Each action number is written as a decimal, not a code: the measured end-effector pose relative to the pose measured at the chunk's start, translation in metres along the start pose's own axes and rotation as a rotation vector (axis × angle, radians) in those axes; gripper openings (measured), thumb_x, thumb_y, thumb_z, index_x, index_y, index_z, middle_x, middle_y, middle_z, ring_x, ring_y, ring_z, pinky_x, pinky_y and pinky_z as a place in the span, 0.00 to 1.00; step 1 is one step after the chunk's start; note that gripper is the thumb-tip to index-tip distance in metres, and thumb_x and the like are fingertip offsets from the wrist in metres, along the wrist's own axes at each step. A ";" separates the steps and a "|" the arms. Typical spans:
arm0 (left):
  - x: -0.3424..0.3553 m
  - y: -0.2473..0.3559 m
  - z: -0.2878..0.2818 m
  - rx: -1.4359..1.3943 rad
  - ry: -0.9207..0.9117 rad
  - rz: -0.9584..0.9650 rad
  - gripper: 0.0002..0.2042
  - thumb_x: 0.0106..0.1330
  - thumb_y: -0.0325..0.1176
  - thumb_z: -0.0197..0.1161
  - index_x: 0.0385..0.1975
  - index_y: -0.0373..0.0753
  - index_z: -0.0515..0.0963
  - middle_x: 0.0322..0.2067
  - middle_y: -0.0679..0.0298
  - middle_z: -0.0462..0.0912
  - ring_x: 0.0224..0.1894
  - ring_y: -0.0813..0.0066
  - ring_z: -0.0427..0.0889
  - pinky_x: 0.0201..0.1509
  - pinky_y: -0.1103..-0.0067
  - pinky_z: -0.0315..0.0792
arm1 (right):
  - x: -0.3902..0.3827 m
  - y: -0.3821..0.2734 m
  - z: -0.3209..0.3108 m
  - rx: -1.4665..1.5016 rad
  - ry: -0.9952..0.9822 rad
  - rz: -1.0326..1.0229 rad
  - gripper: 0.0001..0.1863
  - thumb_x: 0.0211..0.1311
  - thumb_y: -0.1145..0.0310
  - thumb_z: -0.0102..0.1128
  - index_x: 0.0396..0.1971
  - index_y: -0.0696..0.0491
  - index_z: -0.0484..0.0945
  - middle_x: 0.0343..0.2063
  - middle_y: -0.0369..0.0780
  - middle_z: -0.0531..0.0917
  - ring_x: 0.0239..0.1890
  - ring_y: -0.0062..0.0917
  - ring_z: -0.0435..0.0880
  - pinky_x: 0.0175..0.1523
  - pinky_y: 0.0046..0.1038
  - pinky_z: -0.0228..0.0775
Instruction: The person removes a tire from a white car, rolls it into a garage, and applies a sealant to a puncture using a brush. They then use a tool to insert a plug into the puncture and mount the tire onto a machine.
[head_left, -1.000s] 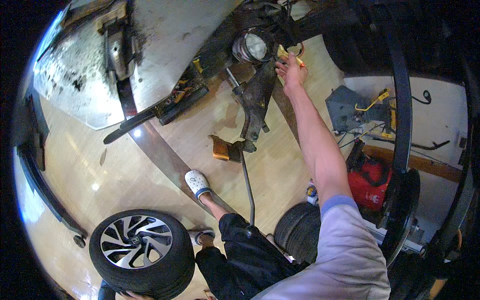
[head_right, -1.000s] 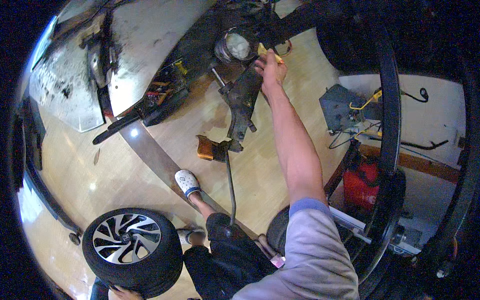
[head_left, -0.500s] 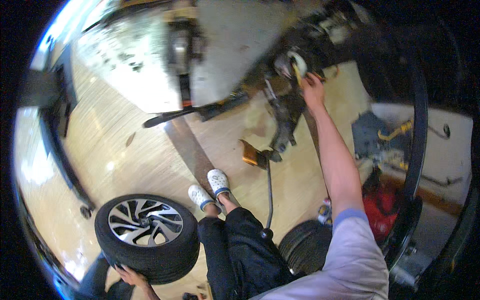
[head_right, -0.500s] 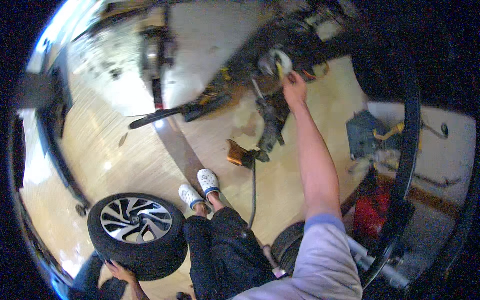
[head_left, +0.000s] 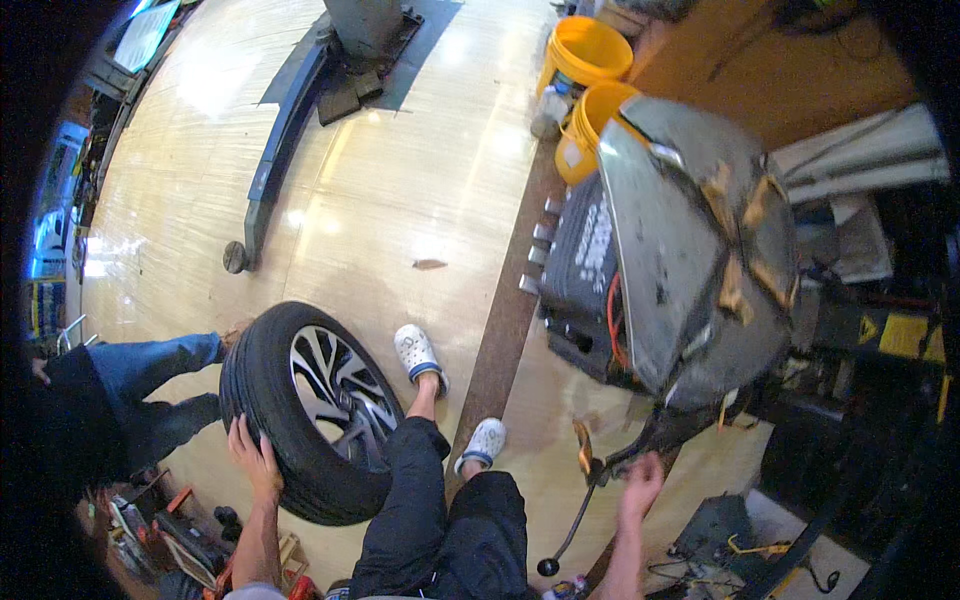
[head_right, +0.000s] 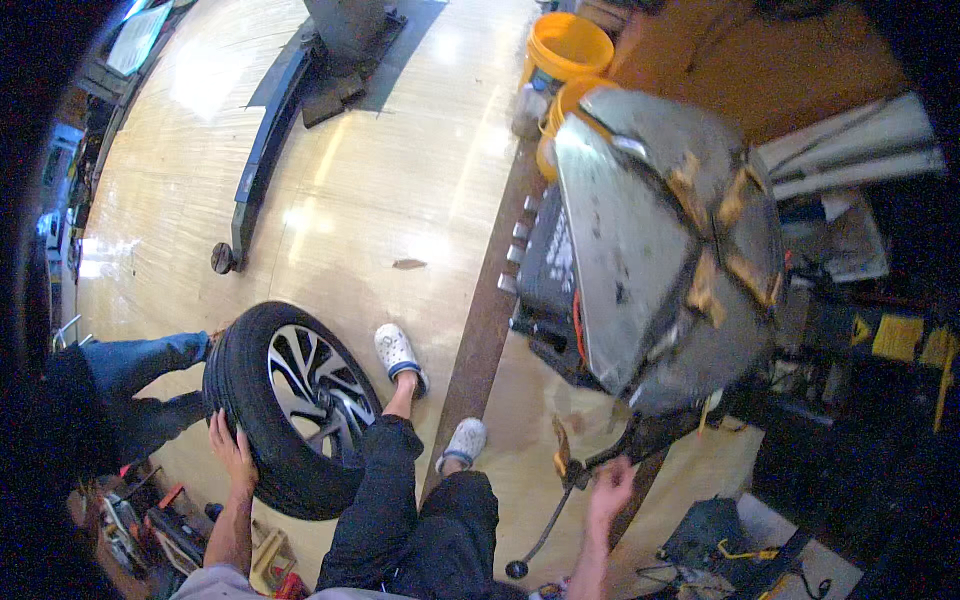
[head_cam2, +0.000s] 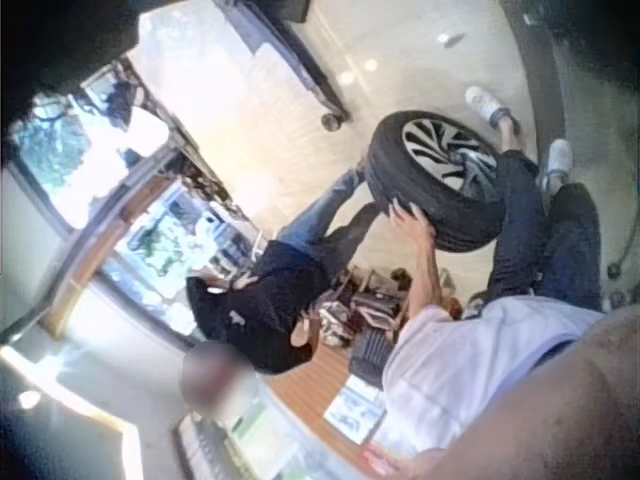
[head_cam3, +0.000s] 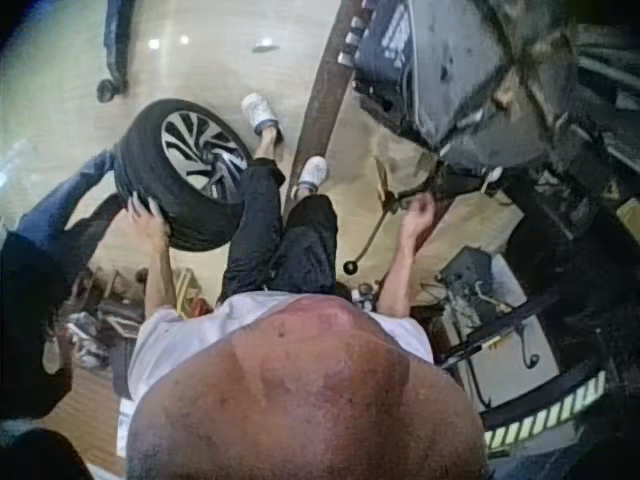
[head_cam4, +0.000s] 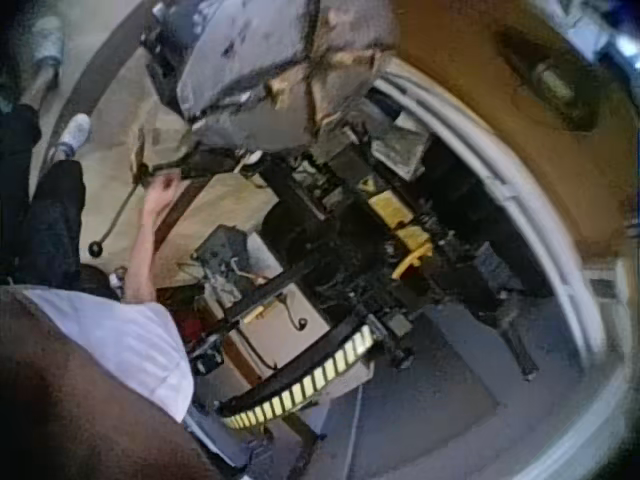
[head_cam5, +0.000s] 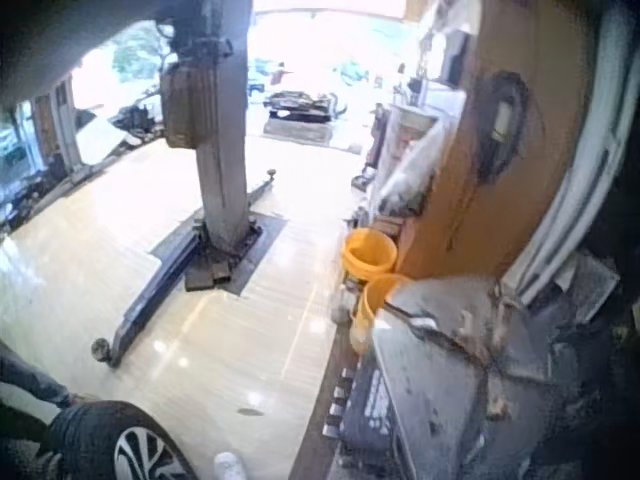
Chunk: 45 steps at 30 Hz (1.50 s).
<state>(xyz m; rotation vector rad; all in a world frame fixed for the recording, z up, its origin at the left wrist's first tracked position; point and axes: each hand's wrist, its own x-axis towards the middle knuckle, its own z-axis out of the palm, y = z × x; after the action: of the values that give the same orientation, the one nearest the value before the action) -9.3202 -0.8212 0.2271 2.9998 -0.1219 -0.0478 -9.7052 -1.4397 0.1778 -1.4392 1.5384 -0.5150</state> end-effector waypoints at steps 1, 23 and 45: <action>-0.001 0.006 -0.001 -0.012 -0.003 -0.005 0.28 0.76 0.40 0.52 0.73 0.36 0.64 0.72 0.45 0.63 0.73 0.43 0.61 0.78 0.56 0.52 | -0.016 -0.007 0.023 -0.091 -0.075 -0.019 0.19 0.71 0.76 0.62 0.60 0.56 0.78 0.40 0.34 0.83 0.36 0.19 0.81 0.44 0.22 0.76; 0.028 0.041 -0.027 -0.042 -0.270 -0.284 0.36 0.75 0.54 0.52 0.75 0.34 0.61 0.74 0.43 0.58 0.74 0.38 0.58 0.77 0.50 0.52 | -0.040 -0.280 0.313 -0.741 -0.658 -0.188 0.19 0.70 0.67 0.63 0.56 0.57 0.80 0.42 0.47 0.88 0.42 0.34 0.89 0.49 0.34 0.80; 0.047 0.091 -0.024 0.235 -0.280 -0.635 0.33 0.82 0.53 0.47 0.75 0.32 0.62 0.73 0.42 0.63 0.75 0.41 0.60 0.77 0.55 0.54 | 0.530 -0.407 0.733 -1.109 -0.382 -0.653 0.36 0.62 0.51 0.66 0.61 0.61 0.72 0.54 0.64 0.81 0.59 0.55 0.81 0.65 0.50 0.73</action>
<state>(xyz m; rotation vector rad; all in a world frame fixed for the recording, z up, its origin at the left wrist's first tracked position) -9.2793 -0.9118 0.2621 3.1009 0.8510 -0.5493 -8.8087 -1.8152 -0.0201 -2.7190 0.9945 0.3531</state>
